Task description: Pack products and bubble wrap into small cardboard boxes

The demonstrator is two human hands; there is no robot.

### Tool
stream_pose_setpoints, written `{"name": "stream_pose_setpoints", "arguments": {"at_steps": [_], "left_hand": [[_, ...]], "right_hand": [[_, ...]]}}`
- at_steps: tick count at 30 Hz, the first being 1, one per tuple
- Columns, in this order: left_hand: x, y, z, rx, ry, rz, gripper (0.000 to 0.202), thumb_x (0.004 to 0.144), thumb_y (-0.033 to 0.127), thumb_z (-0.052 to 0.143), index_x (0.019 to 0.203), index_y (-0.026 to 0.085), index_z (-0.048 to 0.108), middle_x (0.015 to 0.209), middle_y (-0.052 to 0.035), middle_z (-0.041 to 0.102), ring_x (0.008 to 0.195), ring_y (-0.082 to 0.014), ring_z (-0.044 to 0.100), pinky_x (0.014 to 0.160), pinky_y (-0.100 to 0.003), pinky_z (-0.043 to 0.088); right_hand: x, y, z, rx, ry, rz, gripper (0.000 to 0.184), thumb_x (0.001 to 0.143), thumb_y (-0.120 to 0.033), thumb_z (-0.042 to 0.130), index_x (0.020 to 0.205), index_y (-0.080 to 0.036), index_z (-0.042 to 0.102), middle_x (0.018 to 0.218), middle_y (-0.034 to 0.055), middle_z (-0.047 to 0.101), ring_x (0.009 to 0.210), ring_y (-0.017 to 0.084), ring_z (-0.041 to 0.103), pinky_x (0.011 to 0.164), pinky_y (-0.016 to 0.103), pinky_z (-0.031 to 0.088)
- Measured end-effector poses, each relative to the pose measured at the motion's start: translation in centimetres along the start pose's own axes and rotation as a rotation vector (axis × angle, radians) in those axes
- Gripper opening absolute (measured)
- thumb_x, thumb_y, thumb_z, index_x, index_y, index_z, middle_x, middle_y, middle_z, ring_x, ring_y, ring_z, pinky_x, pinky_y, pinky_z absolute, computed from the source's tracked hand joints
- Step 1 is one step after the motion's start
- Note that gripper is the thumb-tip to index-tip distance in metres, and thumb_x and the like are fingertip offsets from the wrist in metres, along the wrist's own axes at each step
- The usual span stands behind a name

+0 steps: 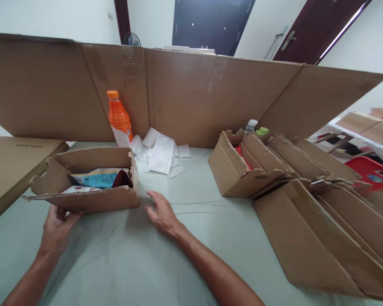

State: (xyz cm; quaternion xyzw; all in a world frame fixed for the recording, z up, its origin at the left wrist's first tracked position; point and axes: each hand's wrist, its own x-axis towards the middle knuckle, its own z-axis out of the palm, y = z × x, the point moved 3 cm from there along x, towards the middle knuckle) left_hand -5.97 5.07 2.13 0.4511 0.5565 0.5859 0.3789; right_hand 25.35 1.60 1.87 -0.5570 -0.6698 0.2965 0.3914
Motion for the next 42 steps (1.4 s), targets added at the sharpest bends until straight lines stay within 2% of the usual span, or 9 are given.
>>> {"name": "stream_pose_setpoints", "arguments": {"at_steps": [4,7,11,15,21,28,33,39,42], "left_hand": [[0.3,0.3,2.0,0.017,-0.034,-0.028,0.073,0.06,0.031,0.083,0.126,0.024,0.054,0.132,-0.0075,0.059,0.124,-0.0279,0.055,0.106,-0.042,0.046],[0.7,-0.4,3.3,-0.003,-0.071,-0.039,0.072,0.061,0.03,0.081,0.127,0.025,0.052,0.129,-0.0062,0.06,0.122,-0.0252,0.056,0.107,-0.04,0.044],[1.2,-2.2,4.0,-0.032,-0.067,-0.02,0.066,0.062,0.028,0.079,0.123,0.026,0.052,0.122,-0.0043,0.062,0.114,-0.0216,0.059,0.104,-0.035,0.046],[1.2,-3.2,3.7,-0.021,-0.037,-0.02,0.063,0.062,0.029,0.079,0.119,0.026,0.053,0.117,-0.0039,0.063,0.115,-0.0223,0.06,0.104,-0.035,0.047],[1.1,-3.3,3.6,-0.034,-0.046,-0.003,0.069,0.065,0.027,0.077,0.128,0.026,0.05,0.121,-0.0069,0.062,0.12,-0.0232,0.059,0.106,-0.037,0.047],[0.9,-2.4,3.4,0.048,-0.014,0.087,0.086,0.069,0.03,0.075,0.146,0.024,0.039,0.141,-0.0133,0.054,0.13,-0.0279,0.054,0.114,-0.048,0.039],[-5.3,2.5,1.8,0.381,0.121,0.381,0.087,0.078,0.03,0.073,0.155,0.022,0.031,0.154,-0.0168,0.042,0.138,-0.0353,0.046,0.115,-0.056,0.035],[-16.3,5.7,5.6,0.448,-0.609,0.643,0.081,0.085,0.021,0.063,0.156,0.023,0.025,0.151,-0.0147,0.046,0.141,-0.0304,0.043,0.114,-0.049,0.04],[-18.4,4.4,7.6,0.404,-0.755,0.569,0.079,0.086,0.022,0.06,0.156,0.022,0.024,0.131,-0.0126,0.062,0.122,-0.0266,0.057,0.104,-0.045,0.048]], "right_hand": [[1.7,-0.5,1.3,0.065,-0.063,0.017,0.057,0.081,-0.021,0.061,0.138,-0.017,0.054,0.126,0.0114,0.067,0.092,0.022,0.068,0.083,0.038,0.057],[2.1,0.7,-0.7,-0.003,-0.039,-0.025,0.045,0.085,-0.02,0.056,0.129,-0.02,0.061,0.125,0.01,0.068,0.1,0.023,0.068,0.088,0.039,0.056],[4.3,2.6,-5.0,-0.415,0.093,-0.135,0.037,0.088,-0.019,0.056,0.123,-0.022,0.066,0.135,0.0118,0.064,0.126,0.028,0.057,0.108,0.048,0.044],[8.8,4.2,-6.5,-0.784,0.148,-0.066,0.057,0.08,-0.015,0.066,0.137,-0.015,0.058,0.148,0.0204,0.051,0.125,0.036,0.054,0.1,0.05,0.045],[12.4,4.6,-7.8,-0.762,0.261,-0.067,0.025,0.092,-0.013,0.052,0.102,-0.018,0.074,0.131,0.0155,0.067,0.114,0.029,0.064,0.096,0.046,0.048],[3.7,0.0,-12.4,-0.672,0.278,-0.24,0.022,0.094,-0.018,0.051,0.101,-0.022,0.072,0.122,0.0086,0.072,0.111,0.023,0.068,0.095,0.038,0.055],[-6.3,-2.7,-11.9,-0.59,0.008,-0.268,0.019,0.095,-0.02,0.053,0.102,-0.023,0.071,0.12,0.008,0.073,0.109,0.024,0.069,0.092,0.04,0.057],[-11.8,-4.9,-9.1,-0.36,-0.334,-0.027,0.021,0.094,-0.024,0.054,0.106,-0.022,0.072,0.104,0.0054,0.076,0.09,0.02,0.071,0.079,0.03,0.055],[-11.8,-4.7,-7.6,-0.226,-0.424,0.113,0.019,0.093,-0.026,0.053,0.093,-0.021,0.071,0.078,0.0002,0.071,0.067,0.015,0.062,0.06,0.024,0.047]]}}
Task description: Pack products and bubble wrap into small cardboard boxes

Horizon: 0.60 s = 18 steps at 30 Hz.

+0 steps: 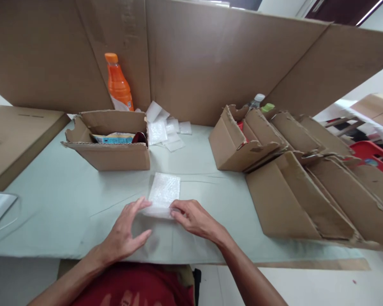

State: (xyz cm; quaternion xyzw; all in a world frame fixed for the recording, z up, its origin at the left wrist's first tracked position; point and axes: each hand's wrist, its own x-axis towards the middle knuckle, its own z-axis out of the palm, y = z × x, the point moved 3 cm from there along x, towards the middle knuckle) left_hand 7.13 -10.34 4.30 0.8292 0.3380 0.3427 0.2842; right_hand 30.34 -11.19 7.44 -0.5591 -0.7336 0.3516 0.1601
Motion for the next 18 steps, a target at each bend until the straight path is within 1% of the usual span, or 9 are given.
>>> {"name": "stream_pose_setpoints", "arguments": {"at_steps": [1,3,6,9,10,12,14,16,18], "left_hand": [[0.2,-0.4,0.7,-0.026,-0.018,-0.06,0.075,0.087,0.023,0.058,0.155,0.022,0.027,0.119,-0.01,0.067,0.11,-0.0241,0.062,0.098,-0.041,0.051],[0.7,-1.4,1.7,-0.063,-0.042,-0.229,0.065,0.089,0.026,0.054,0.151,0.02,0.034,0.097,-0.0045,0.068,0.087,-0.0195,0.064,0.083,-0.035,0.053],[1.8,-2.6,2.3,-0.066,-0.065,-0.419,0.06,0.089,0.029,0.05,0.148,0.018,0.041,0.081,0.0009,0.062,0.07,-0.0163,0.058,0.07,-0.029,0.047],[2.9,-3.0,2.4,-0.034,-0.11,-0.482,0.064,0.086,0.028,0.05,0.149,0.018,0.04,0.072,0.0039,0.056,0.065,-0.0159,0.054,0.066,-0.028,0.043],[3.3,-3.0,2.4,-0.018,-0.131,-0.491,0.064,0.086,0.027,0.05,0.149,0.017,0.039,0.071,0.0043,0.055,0.064,-0.0161,0.053,0.065,-0.028,0.042],[3.8,-3.2,2.6,0.017,-0.174,-0.503,0.064,0.086,0.026,0.05,0.148,0.017,0.041,0.069,0.0042,0.056,0.064,-0.0169,0.054,0.064,-0.028,0.041],[4.0,-3.3,2.7,0.042,-0.192,-0.501,0.062,0.085,0.024,0.05,0.147,0.017,0.043,0.072,0.0026,0.06,0.065,-0.018,0.057,0.065,-0.03,0.045],[3.9,-3.1,2.4,0.068,-0.117,-0.429,0.061,0.086,0.024,0.051,0.146,0.016,0.043,0.088,-0.0036,0.068,0.08,-0.021,0.064,0.075,-0.034,0.05],[3.3,-2.4,1.9,0.109,-0.002,-0.255,0.06,0.087,0.026,0.055,0.145,0.016,0.043,0.119,-0.0126,0.067,0.108,-0.0267,0.063,0.093,-0.042,0.05]], "right_hand": [[0.3,0.2,0.4,0.055,-0.003,0.023,0.019,0.092,-0.027,0.053,0.087,-0.02,0.07,0.072,-0.001,0.068,0.063,0.014,0.059,0.057,0.023,0.044],[0.7,1.0,1.1,0.197,0.062,0.054,0.017,0.091,-0.029,0.054,0.086,-0.019,0.067,0.069,-0.0017,0.065,0.061,0.014,0.057,0.055,0.024,0.043],[-0.2,2.0,1.8,0.333,0.32,0.084,0.019,0.091,-0.033,0.055,0.1,-0.019,0.065,0.083,0.0029,0.072,0.071,0.018,0.066,0.061,0.028,0.052],[-2.6,1.5,2.0,0.079,0.678,0.002,0.016,0.093,-0.028,0.058,0.107,-0.022,0.064,0.104,0.0084,0.074,0.093,0.023,0.069,0.08,0.036,0.055],[-3.3,0.9,2.2,-0.046,0.738,-0.07,0.016,0.093,-0.024,0.058,0.108,-0.023,0.064,0.108,0.0091,0.073,0.099,0.024,0.068,0.085,0.039,0.054],[-3.7,0.0,3.0,-0.254,0.687,-0.217,0.024,0.091,-0.02,0.061,0.115,-0.023,0.063,0.117,0.0112,0.071,0.109,0.027,0.066,0.091,0.044,0.051],[-3.1,-0.3,4.0,-0.39,0.525,-0.293,0.032,0.089,-0.019,0.062,0.12,-0.021,0.062,0.124,0.0133,0.069,0.112,0.031,0.064,0.09,0.048,0.05],[-1.9,0.2,4.6,-0.453,0.432,-0.301,0.03,0.09,-0.015,0.058,0.119,-0.02,0.064,0.124,0.0136,0.07,0.11,0.033,0.065,0.087,0.05,0.051],[-0.9,0.8,4.5,-0.424,0.438,-0.296,0.027,0.093,-0.012,0.052,0.115,-0.02,0.066,0.115,0.0117,0.073,0.102,0.029,0.068,0.083,0.046,0.052]]}}
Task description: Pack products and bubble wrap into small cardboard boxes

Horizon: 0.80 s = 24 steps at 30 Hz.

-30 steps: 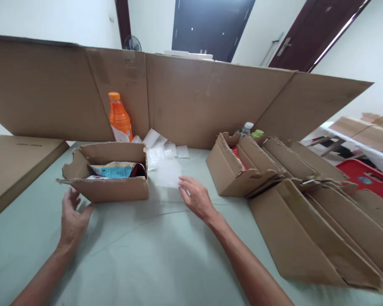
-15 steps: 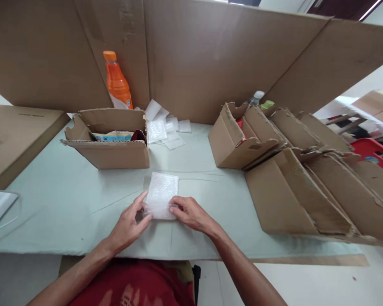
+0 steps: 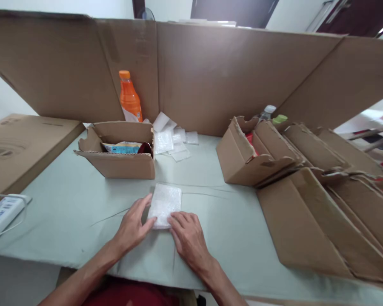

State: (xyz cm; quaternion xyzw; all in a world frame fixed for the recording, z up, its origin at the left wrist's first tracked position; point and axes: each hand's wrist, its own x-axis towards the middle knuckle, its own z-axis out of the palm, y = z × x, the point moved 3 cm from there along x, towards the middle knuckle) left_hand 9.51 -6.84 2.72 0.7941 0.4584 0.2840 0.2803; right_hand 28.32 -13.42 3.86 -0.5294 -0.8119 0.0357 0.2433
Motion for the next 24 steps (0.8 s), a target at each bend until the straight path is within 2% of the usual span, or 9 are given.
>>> {"name": "stream_pose_setpoints", "arguments": {"at_steps": [2,4,6,8,12,16,19,21,24], "left_hand": [[-1.2,0.7,-0.5,0.027,0.045,0.196,0.061,0.087,0.025,0.059,0.145,0.018,0.043,0.135,-0.0157,0.06,0.125,-0.0304,0.055,0.105,-0.048,0.044],[-2.2,1.0,-0.7,0.021,-0.002,0.281,0.059,0.089,0.019,0.055,0.146,0.02,0.042,0.126,-0.0133,0.065,0.117,-0.0282,0.059,0.101,-0.047,0.046],[-2.3,0.9,-1.0,-0.001,-0.029,0.238,0.056,0.091,0.015,0.049,0.146,0.021,0.042,0.109,-0.0097,0.071,0.101,-0.0245,0.065,0.093,-0.043,0.05],[-1.7,0.4,-1.0,0.005,-0.029,0.149,0.053,0.091,0.016,0.049,0.144,0.019,0.044,0.103,-0.0087,0.072,0.093,-0.0236,0.066,0.087,-0.041,0.052],[0.6,-0.7,0.0,0.128,-0.001,0.049,0.046,0.089,0.019,0.053,0.136,0.016,0.053,0.104,-0.011,0.073,0.091,-0.0258,0.066,0.084,-0.041,0.052],[1.6,-1.2,0.7,0.2,0.055,0.011,0.039,0.091,0.02,0.051,0.129,0.018,0.058,0.111,-0.0125,0.07,0.101,-0.0284,0.064,0.09,-0.044,0.049],[1.2,-1.4,0.3,0.157,0.11,-0.016,0.047,0.088,0.022,0.054,0.135,0.016,0.053,0.122,-0.0152,0.064,0.113,-0.0313,0.059,0.097,-0.048,0.047],[0.7,-1.5,-0.2,0.053,0.097,-0.032,0.061,0.084,0.022,0.057,0.143,0.015,0.045,0.13,-0.0166,0.06,0.12,-0.0321,0.056,0.102,-0.049,0.044],[0.0,-1.4,-0.4,-0.174,-0.071,-0.09,0.076,0.08,0.018,0.056,0.152,0.015,0.033,0.113,-0.0112,0.066,0.102,-0.0251,0.062,0.091,-0.04,0.05]], "right_hand": [[0.4,0.6,0.2,0.095,0.009,0.051,0.027,0.096,-0.015,0.049,0.115,-0.021,0.067,0.109,0.0096,0.075,0.097,0.026,0.07,0.083,0.043,0.054],[0.5,0.8,0.1,0.225,-0.042,0.139,0.026,0.098,-0.021,0.05,0.117,-0.022,0.067,0.108,0.0078,0.076,0.096,0.024,0.071,0.084,0.04,0.055],[0.5,0.9,0.1,0.349,-0.155,0.256,0.026,0.098,-0.028,0.053,0.118,-0.023,0.068,0.108,0.0059,0.077,0.091,0.023,0.072,0.079,0.036,0.057],[0.8,1.0,0.1,0.376,-0.199,0.343,0.027,0.097,-0.032,0.054,0.118,-0.023,0.069,0.109,0.0059,0.077,0.09,0.023,0.072,0.075,0.035,0.058],[2.4,2.4,0.4,0.104,-0.057,0.315,0.032,0.097,-0.036,0.053,0.12,-0.021,0.068,0.126,0.0134,0.069,0.114,0.03,0.064,0.093,0.047,0.051],[3.5,3.9,1.8,-0.018,-0.085,0.299,0.037,0.098,-0.038,0.051,0.125,-0.018,0.063,0.139,0.018,0.06,0.125,0.033,0.056,0.099,0.051,0.046],[3.5,3.7,2.3,0.084,-0.064,0.231,0.025,0.096,-0.037,0.053,0.109,-0.019,0.065,0.138,0.0163,0.06,0.128,0.033,0.054,0.102,0.052,0.045],[3.0,3.1,2.0,0.209,-0.033,0.196,0.015,0.094,-0.034,0.055,0.099,-0.021,0.062,0.132,0.0139,0.065,0.124,0.031,0.058,0.1,0.05,0.048],[1.9,2.5,1.0,0.366,-0.048,0.232,0.009,0.093,-0.031,0.056,0.095,-0.024,0.06,0.115,0.0093,0.071,0.105,0.026,0.068,0.088,0.041,0.055]]}}
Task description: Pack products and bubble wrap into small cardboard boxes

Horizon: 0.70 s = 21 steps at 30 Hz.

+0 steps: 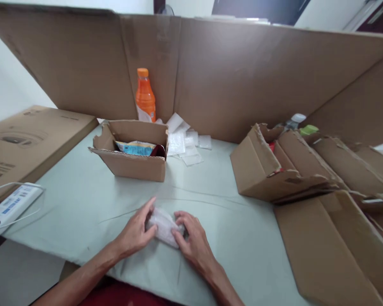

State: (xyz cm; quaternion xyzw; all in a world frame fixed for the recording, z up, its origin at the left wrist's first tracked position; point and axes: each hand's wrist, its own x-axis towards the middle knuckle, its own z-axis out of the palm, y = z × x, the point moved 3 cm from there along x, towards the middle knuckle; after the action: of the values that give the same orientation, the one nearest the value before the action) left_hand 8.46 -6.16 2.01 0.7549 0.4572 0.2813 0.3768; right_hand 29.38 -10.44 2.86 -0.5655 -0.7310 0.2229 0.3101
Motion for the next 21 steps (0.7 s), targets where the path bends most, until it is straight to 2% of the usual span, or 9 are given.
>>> {"name": "stream_pose_setpoints", "arguments": {"at_steps": [3,6,9,10,12,14,16,19,21], "left_hand": [[-0.5,0.2,0.2,-0.113,-0.122,-0.07,0.079,0.08,0.016,0.054,0.155,0.019,0.03,0.089,-0.0013,0.064,0.077,-0.0176,0.06,0.074,-0.03,0.05],[-0.8,0.2,0.7,-0.077,-0.172,-0.075,0.08,0.077,0.015,0.056,0.154,0.022,0.034,0.088,0.0001,0.065,0.073,-0.0168,0.06,0.072,-0.029,0.05],[-0.7,0.5,-0.2,-0.024,-0.173,0.028,0.073,0.077,0.019,0.062,0.147,0.025,0.044,0.102,-0.0048,0.07,0.084,-0.0209,0.065,0.078,-0.032,0.054],[-0.4,0.8,-1.4,0.003,-0.096,0.103,0.069,0.078,0.021,0.064,0.145,0.026,0.047,0.11,-0.0074,0.07,0.093,-0.0231,0.066,0.083,-0.035,0.055],[0.5,1.7,-5.3,0.104,0.195,0.267,0.064,0.083,0.024,0.065,0.145,0.026,0.046,0.128,-0.0119,0.064,0.114,-0.0274,0.062,0.096,-0.041,0.053],[1.7,2.6,-10.2,0.271,0.564,0.383,0.066,0.087,0.02,0.062,0.149,0.026,0.04,0.14,-0.0144,0.055,0.132,-0.0306,0.051,0.11,-0.048,0.043],[3.2,2.9,-14.4,0.435,0.794,0.419,0.069,0.085,0.016,0.063,0.15,0.024,0.039,0.148,-0.0143,0.049,0.143,-0.0346,0.039,0.116,-0.055,0.034],[5.3,1.9,-17.2,0.516,0.821,0.386,0.057,0.084,0.011,0.056,0.141,0.021,0.051,0.13,-0.0111,0.063,0.137,-0.0341,0.046,0.116,-0.057,0.031],[5.7,0.9,-17.0,0.521,0.786,0.372,0.051,0.083,0.008,0.052,0.132,0.021,0.059,0.11,-0.0078,0.071,0.123,-0.0302,0.058,0.115,-0.055,0.034]], "right_hand": [[-0.8,-0.1,-0.9,0.071,-0.035,0.079,0.027,0.09,-0.036,0.061,0.114,-0.025,0.062,0.109,0.0078,0.073,0.096,0.024,0.071,0.083,0.037,0.058],[-0.7,0.0,-1.1,0.08,-0.102,0.111,0.059,0.082,-0.038,0.071,0.137,-0.026,0.054,0.11,0.008,0.074,0.091,0.025,0.073,0.081,0.037,0.06],[0.5,-0.8,-1.3,-0.002,-0.216,0.045,0.03,0.084,-0.037,0.068,0.113,-0.029,0.069,0.095,0.0036,0.077,0.079,0.025,0.074,0.073,0.037,0.06],[1.2,-1.3,-1.9,-0.025,-0.217,0.009,0.02,0.086,-0.038,0.067,0.104,-0.03,0.072,0.091,0.0026,0.077,0.076,0.024,0.073,0.071,0.036,0.06],[3.1,-2.7,-4.2,-0.05,-0.133,-0.044,0.015,0.089,-0.041,0.064,0.096,-0.03,0.073,0.085,0.002,0.077,0.071,0.023,0.072,0.065,0.034,0.059],[5.7,-4.6,-7.7,-0.068,0.061,-0.071,0.019,0.09,-0.046,0.065,0.095,-0.03,0.072,0.082,0.0018,0.076,0.067,0.022,0.071,0.058,0.03,0.056],[9.0,-6.7,-11.2,-0.115,0.283,-0.098,0.022,0.088,-0.05,0.068,0.095,-0.03,0.072,0.08,0.0005,0.075,0.066,0.021,0.069,0.056,0.029,0.053],[15.1,-10.0,-13.4,-0.205,0.499,-0.187,0.023,0.088,-0.049,0.07,0.098,-0.028,0.071,0.081,-0.0003,0.073,0.07,0.02,0.068,0.062,0.03,0.051],[19.7,-11.7,-12.3,-0.261,0.421,-0.283,0.019,0.09,-0.042,0.067,0.098,-0.026,0.071,0.084,0.0001,0.073,0.071,0.019,0.066,0.065,0.03,0.051]]}}
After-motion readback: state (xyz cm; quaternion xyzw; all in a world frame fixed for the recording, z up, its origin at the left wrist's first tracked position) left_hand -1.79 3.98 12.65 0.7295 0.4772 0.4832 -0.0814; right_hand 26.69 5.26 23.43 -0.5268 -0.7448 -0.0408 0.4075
